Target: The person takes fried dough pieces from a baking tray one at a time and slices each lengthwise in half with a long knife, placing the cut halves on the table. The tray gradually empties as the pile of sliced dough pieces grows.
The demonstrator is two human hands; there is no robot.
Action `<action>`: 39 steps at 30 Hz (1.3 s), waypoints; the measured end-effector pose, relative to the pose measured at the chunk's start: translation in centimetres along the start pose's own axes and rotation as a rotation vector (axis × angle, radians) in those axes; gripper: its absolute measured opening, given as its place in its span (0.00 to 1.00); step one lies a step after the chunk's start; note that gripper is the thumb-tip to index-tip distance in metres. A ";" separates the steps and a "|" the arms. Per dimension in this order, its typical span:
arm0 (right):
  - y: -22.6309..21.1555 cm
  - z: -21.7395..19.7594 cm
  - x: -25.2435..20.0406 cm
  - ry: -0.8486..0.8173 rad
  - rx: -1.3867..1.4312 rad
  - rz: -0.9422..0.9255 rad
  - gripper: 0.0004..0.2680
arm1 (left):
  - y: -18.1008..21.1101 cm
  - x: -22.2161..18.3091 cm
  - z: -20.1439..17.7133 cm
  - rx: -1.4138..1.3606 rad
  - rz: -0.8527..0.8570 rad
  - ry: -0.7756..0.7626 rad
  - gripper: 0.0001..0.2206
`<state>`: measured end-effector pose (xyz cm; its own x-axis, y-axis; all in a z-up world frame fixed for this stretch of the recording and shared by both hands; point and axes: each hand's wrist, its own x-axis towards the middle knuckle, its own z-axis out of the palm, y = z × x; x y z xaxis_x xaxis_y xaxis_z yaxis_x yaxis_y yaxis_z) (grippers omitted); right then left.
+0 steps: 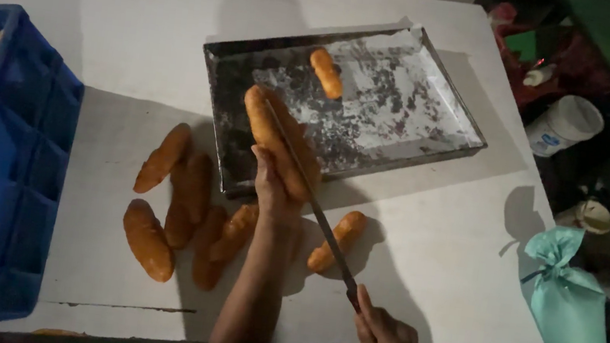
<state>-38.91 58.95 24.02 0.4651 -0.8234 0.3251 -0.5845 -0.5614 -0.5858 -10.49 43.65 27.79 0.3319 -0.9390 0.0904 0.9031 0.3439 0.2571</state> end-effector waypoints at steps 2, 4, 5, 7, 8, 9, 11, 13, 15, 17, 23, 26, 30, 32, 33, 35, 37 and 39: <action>-0.5 -0.3 -0.5 0.017 -0.004 -0.018 0.23 | -0.5 -0.1 -1.4 -0.021 -0.004 -0.063 0.38; -0.7 -0.6 -0.5 0.033 -0.012 -0.042 0.23 | -1.0 -0.1 -1.9 -0.044 -0.004 -0.128 0.38; -0.7 -0.5 -0.4 0.039 -0.009 -0.022 0.22 | -1.1 -0.1 -1.9 -0.035 -0.023 -0.164 0.39; -1.6 -1.1 1.0 0.046 -0.003 -0.003 0.22 | -1.5 -0.5 -1.5 -0.024 -0.043 -0.200 0.39; -2.4 -1.6 2.2 0.084 -0.017 -0.050 0.22 | -1.8 -0.9 -1.2 0.044 -0.038 -0.143 0.39; -3.3 -2.1 3.5 0.123 -0.030 -0.097 0.21 | -2.0 -1.2 -0.9 0.113 -0.033 -0.086 0.38; -4.5 -2.6 6.1 0.133 -0.060 -0.121 0.22 | -3.9 -2.7 -1.6 0.152 -0.060 -0.065 0.37; -5.4 -2.8 8.3 0.143 -0.094 -0.149 0.23 | -4.9 -3.5 -1.7 0.186 -0.083 -0.046 0.36; -5.9 -2.8 10.0 0.091 -0.199 -0.098 0.25 | -5.1 -3.8 -1.4 0.186 -0.135 0.008 0.34; -6.1 -2.6 10.0 0.091 -0.194 -0.112 0.25 | -4.7 -3.7 -1.3 0.173 -0.101 -0.003 0.33; -3.4 -0.6 5.9 0.122 -0.169 -0.144 0.23 | -4.2 -2.4 -3.0 0.146 -0.016 -0.032 0.32; 0.1 0.2 1.8 0.085 -0.194 -0.052 0.23 | -4.7 -1.8 -3.6 0.142 -0.036 -0.015 0.32; 2.5 -0.7 -3.3 -0.034 -0.122 0.182 0.23 | -6.3 -0.7 -3.2 0.100 -0.090 -0.058 0.31; 3.8 -1.2 -5.8 -0.045 -0.105 0.230 0.24 | -7.1 0.5 -3.3 0.082 -0.137 -0.038 0.30; 4.3 -1.4 -7.3 -0.067 -0.080 0.273 0.24 | -7.5 1.0 -3.4 0.069 -0.175 -0.008 0.30; 14.1 -0.3 -16.2 -0.042 -0.082 0.323 0.24 | -8.6 2.8 -4.0 0.157 -0.216 -0.004 0.28; 17.1 1.7 -25.8 -0.023 -0.073 0.386 0.24 | -11.7 4.6 -8.8 0.249 -0.258 0.010 0.27; 20.7 2.0 -30.6 -0.010 -0.062 0.438 0.24 | -16.6 6.9 -17.5 0.506 -0.260 0.016 0.22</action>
<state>-63.89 72.70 0.51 0.1710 -0.9841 0.0483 -0.7667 -0.1637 -0.6208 -18.45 31.51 7.27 0.1238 -0.9910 -0.0504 0.7139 0.0536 0.6982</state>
